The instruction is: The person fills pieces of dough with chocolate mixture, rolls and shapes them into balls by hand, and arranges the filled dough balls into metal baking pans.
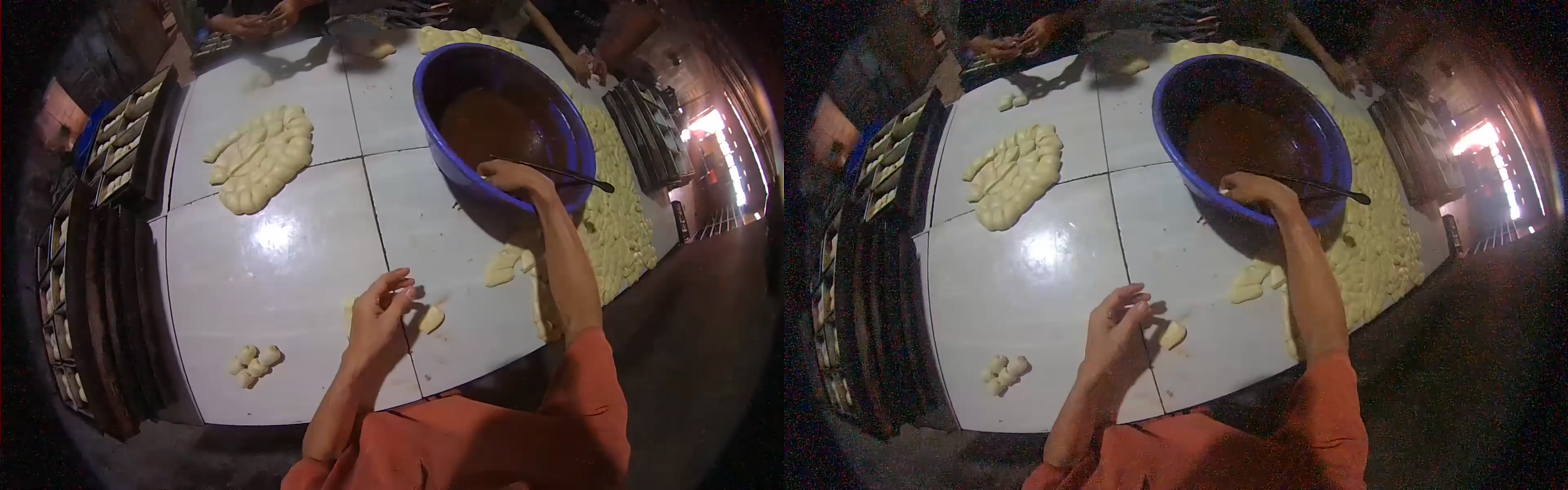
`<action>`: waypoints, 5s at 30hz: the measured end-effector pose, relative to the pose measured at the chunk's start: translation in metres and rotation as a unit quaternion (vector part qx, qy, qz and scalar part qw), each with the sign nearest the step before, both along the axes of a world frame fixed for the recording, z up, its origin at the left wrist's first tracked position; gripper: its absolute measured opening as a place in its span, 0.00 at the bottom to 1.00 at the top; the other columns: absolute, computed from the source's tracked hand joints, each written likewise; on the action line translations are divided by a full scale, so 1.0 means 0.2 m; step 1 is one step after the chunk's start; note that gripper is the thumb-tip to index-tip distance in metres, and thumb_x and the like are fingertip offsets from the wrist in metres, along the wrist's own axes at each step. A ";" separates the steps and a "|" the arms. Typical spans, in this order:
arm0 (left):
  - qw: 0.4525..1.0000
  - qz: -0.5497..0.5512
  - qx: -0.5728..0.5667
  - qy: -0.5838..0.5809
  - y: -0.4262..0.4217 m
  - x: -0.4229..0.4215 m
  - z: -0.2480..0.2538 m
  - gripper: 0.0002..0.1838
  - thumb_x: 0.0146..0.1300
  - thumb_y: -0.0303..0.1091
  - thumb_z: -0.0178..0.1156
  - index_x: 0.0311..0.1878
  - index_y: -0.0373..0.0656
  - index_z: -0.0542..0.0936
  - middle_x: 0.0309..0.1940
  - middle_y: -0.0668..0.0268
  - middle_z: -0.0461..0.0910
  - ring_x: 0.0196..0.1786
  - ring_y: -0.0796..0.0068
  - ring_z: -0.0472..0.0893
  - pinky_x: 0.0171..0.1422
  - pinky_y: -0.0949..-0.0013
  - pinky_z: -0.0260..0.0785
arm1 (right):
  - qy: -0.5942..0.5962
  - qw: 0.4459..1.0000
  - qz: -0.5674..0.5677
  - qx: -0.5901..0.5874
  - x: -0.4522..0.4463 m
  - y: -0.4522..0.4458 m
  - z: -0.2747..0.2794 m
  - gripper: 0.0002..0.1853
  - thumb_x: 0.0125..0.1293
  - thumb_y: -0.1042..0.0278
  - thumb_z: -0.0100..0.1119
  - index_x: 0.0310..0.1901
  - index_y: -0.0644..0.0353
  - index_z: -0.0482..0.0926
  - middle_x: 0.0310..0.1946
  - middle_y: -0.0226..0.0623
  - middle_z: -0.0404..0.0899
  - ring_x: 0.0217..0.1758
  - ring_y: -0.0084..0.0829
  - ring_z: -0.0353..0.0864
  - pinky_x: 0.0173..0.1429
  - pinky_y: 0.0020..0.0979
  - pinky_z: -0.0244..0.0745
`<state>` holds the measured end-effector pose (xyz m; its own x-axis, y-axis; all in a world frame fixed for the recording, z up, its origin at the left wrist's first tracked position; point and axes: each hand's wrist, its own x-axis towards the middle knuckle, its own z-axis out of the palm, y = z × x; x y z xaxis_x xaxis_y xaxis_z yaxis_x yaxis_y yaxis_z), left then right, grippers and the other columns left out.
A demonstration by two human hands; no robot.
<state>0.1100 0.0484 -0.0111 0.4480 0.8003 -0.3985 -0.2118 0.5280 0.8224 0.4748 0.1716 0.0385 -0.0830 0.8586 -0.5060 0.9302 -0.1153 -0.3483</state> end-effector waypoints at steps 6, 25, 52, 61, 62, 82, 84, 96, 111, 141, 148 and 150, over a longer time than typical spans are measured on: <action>0.999 0.005 0.033 0.036 0.03 -0.02 0.01 0.20 0.71 0.34 0.63 0.63 0.35 0.78 0.53 0.55 0.83 0.52 0.71 0.83 0.55 0.69 0.75 | 0.028 0.995 -0.079 0.057 -0.05 -0.03 0.02 0.18 0.67 0.57 0.57 0.49 0.63 0.81 0.43 0.41 0.83 0.50 0.32 0.82 0.53 0.34 0.74; 0.958 0.100 -0.128 -0.237 0.14 -0.36 0.08 0.15 0.75 0.43 0.56 0.50 0.40 0.79 0.42 0.66 0.83 0.44 0.75 0.84 0.43 0.70 0.78 | 0.720 0.617 -0.315 0.037 -1.41 -0.43 -0.01 0.13 0.71 0.72 0.60 0.55 0.60 0.73 0.43 0.34 0.81 0.40 0.19 0.84 0.44 0.22 0.84; 0.986 0.164 0.019 -0.009 0.14 -1.02 0.18 0.17 0.66 0.38 0.69 0.50 0.35 0.85 0.40 0.64 0.86 0.40 0.79 0.84 0.40 0.77 0.79 | 0.489 0.835 -0.059 0.247 -2.01 -0.58 -0.12 0.15 0.66 0.72 0.68 0.54 0.60 0.83 0.46 0.35 0.83 0.42 0.22 0.78 0.44 0.24 0.73; 0.981 0.138 0.140 0.011 0.07 -1.01 0.10 0.12 0.68 0.22 0.58 0.52 0.34 0.84 0.45 0.60 0.86 0.44 0.75 0.85 0.45 0.72 0.83 | 0.502 0.762 -0.082 0.401 -2.08 -0.58 -0.21 0.11 0.70 0.73 0.63 0.53 0.60 0.79 0.47 0.39 0.80 0.46 0.28 0.78 0.53 0.31 0.74; 0.981 0.138 0.139 0.013 0.06 -1.02 0.10 0.12 0.68 0.22 0.58 0.52 0.34 0.84 0.45 0.60 0.86 0.44 0.75 0.85 0.45 0.72 0.83 | 0.507 0.767 -0.061 0.387 -2.07 -0.58 -0.24 0.10 0.70 0.73 0.63 0.52 0.60 0.79 0.46 0.38 0.79 0.45 0.27 0.78 0.52 0.31 0.75; 0.959 0.208 0.086 0.173 -0.07 -1.38 0.16 0.34 0.66 0.43 0.69 0.71 0.39 0.72 0.44 0.56 0.85 0.39 0.74 0.85 0.43 0.71 0.78 | 0.494 0.855 -0.102 0.117 -2.19 -0.55 -0.20 0.11 0.68 0.72 0.63 0.49 0.65 0.81 0.40 0.38 0.83 0.41 0.24 0.81 0.45 0.26 0.77; 0.853 0.066 0.264 0.445 -0.10 -1.49 0.15 0.43 0.58 0.47 0.75 0.73 0.41 0.69 0.58 0.50 0.81 0.56 0.60 0.84 0.54 0.60 0.81 | 0.542 0.819 -0.185 0.020 -2.25 -0.56 -0.19 0.12 0.71 0.68 0.60 0.50 0.66 0.81 0.40 0.41 0.84 0.40 0.31 0.82 0.47 0.31 0.78; 0.752 -0.011 0.430 0.499 -0.10 -1.45 0.00 0.26 0.51 0.34 0.73 0.55 0.41 0.80 0.50 0.60 0.80 0.54 0.58 0.77 0.64 0.55 0.63 | 0.276 0.932 0.178 0.156 -2.28 -0.57 -0.16 0.17 0.68 0.63 0.61 0.53 0.64 0.77 0.46 0.46 0.77 0.48 0.49 0.79 0.53 0.45 0.75; 0.771 0.005 0.514 0.376 -0.06 -0.85 0.02 0.25 0.61 0.39 0.68 0.61 0.44 0.79 0.57 0.56 0.80 0.58 0.55 0.78 0.64 0.54 0.66 | 0.154 0.946 -0.089 0.271 -1.48 -0.80 -0.31 0.12 0.68 0.65 0.63 0.45 0.65 0.78 0.55 0.52 0.78 0.49 0.42 0.81 0.52 0.38 0.78; 0.717 -0.150 0.581 0.356 -0.06 -0.30 -0.17 0.17 0.64 0.33 0.64 0.57 0.46 0.81 0.61 0.64 0.80 0.67 0.60 0.72 0.68 0.51 0.60 | 0.618 0.665 -0.405 0.105 -1.05 -1.06 -0.14 0.11 0.66 0.69 0.61 0.47 0.64 0.78 0.36 0.35 0.82 0.30 0.21 0.83 0.32 0.19 0.78; 0.756 -0.189 0.540 0.318 -0.07 -0.31 -0.12 0.57 0.49 0.65 0.72 0.78 0.47 0.59 0.77 0.45 0.55 0.79 0.45 0.56 0.76 0.29 0.45 | 0.551 0.681 -0.466 0.127 -1.20 -1.06 -0.08 0.21 0.69 0.66 0.62 0.60 0.65 0.75 0.44 0.41 0.82 0.44 0.29 0.85 0.45 0.29 0.83; 0.783 -0.144 0.544 0.265 -0.06 -0.30 -0.04 0.44 0.54 0.61 0.71 0.70 0.46 0.72 0.67 0.48 0.72 0.69 0.50 0.72 0.77 0.33 0.48 | 0.550 0.702 -0.438 0.113 -1.22 -1.07 -0.08 0.18 0.68 0.67 0.64 0.57 0.65 0.77 0.40 0.38 0.83 0.40 0.27 0.86 0.44 0.28 0.84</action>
<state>0.0502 0.0364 -0.0187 0.6745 0.6919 0.2575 0.3104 -0.5823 0.7514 0.2299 -0.0424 0.0215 0.2935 0.8721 -0.3916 -0.3088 -0.3012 -0.9022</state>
